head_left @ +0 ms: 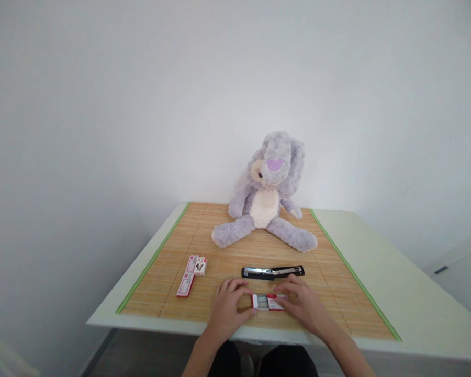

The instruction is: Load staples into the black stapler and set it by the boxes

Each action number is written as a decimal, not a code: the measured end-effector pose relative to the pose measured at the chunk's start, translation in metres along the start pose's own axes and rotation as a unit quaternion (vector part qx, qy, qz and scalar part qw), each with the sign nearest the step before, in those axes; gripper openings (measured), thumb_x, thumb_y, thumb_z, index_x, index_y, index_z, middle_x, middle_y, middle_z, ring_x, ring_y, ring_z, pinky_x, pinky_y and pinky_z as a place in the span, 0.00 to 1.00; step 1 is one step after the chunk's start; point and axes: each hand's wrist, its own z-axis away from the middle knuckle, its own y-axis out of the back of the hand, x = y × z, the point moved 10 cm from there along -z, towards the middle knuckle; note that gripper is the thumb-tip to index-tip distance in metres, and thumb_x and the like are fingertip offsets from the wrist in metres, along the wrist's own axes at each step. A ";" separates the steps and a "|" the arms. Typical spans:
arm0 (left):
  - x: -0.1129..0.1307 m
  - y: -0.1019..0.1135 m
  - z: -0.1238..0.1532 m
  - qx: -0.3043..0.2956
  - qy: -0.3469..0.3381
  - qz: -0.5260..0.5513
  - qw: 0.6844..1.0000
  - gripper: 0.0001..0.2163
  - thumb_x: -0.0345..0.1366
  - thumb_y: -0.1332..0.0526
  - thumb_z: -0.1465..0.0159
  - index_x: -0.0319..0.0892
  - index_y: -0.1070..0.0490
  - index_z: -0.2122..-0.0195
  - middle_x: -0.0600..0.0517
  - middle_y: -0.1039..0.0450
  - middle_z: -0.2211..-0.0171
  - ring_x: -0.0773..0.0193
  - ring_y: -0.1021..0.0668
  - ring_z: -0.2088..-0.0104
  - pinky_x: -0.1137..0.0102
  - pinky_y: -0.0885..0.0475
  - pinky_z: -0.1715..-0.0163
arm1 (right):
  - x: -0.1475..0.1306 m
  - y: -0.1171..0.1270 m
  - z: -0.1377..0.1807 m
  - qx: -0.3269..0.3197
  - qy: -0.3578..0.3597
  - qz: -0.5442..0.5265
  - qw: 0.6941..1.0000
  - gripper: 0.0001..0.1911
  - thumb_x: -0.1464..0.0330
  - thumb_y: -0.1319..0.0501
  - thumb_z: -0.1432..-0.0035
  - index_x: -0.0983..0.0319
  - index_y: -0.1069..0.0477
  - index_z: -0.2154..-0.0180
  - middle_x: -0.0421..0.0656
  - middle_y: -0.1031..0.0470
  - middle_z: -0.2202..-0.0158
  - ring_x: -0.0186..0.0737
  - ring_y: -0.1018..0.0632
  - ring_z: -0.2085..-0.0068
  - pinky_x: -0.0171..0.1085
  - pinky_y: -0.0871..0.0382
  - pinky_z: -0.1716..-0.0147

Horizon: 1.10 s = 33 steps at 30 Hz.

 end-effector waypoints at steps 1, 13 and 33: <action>0.000 0.000 0.000 0.002 0.000 0.000 1.000 0.18 0.48 0.26 0.45 0.59 0.22 0.53 0.55 0.27 0.43 0.50 0.30 0.41 0.55 0.36 0.41 | -0.011 -0.004 -0.006 -0.009 0.014 0.009 1.000 0.09 0.61 0.36 0.36 0.54 0.18 0.59 0.44 0.23 0.58 0.46 0.23 0.53 0.41 0.30 0.51; 0.001 0.001 0.000 0.007 0.002 -0.001 1.000 0.19 0.49 0.26 0.45 0.58 0.22 0.53 0.55 0.26 0.43 0.50 0.30 0.41 0.56 0.36 0.42 | -0.068 -0.052 -0.042 -0.108 0.120 0.178 0.971 0.06 0.72 0.34 0.44 0.58 0.19 0.71 0.44 0.22 0.65 0.45 0.24 0.57 0.40 0.35 0.54; -0.002 0.001 0.001 0.006 0.004 0.013 1.000 0.20 0.47 0.25 0.46 0.58 0.21 0.52 0.55 0.28 0.41 0.50 0.30 0.41 0.55 0.37 0.41 | 0.002 0.004 0.002 -0.039 0.008 0.121 0.992 0.13 0.58 0.32 0.43 0.56 0.22 0.58 0.43 0.21 0.57 0.49 0.23 0.54 0.42 0.33 0.52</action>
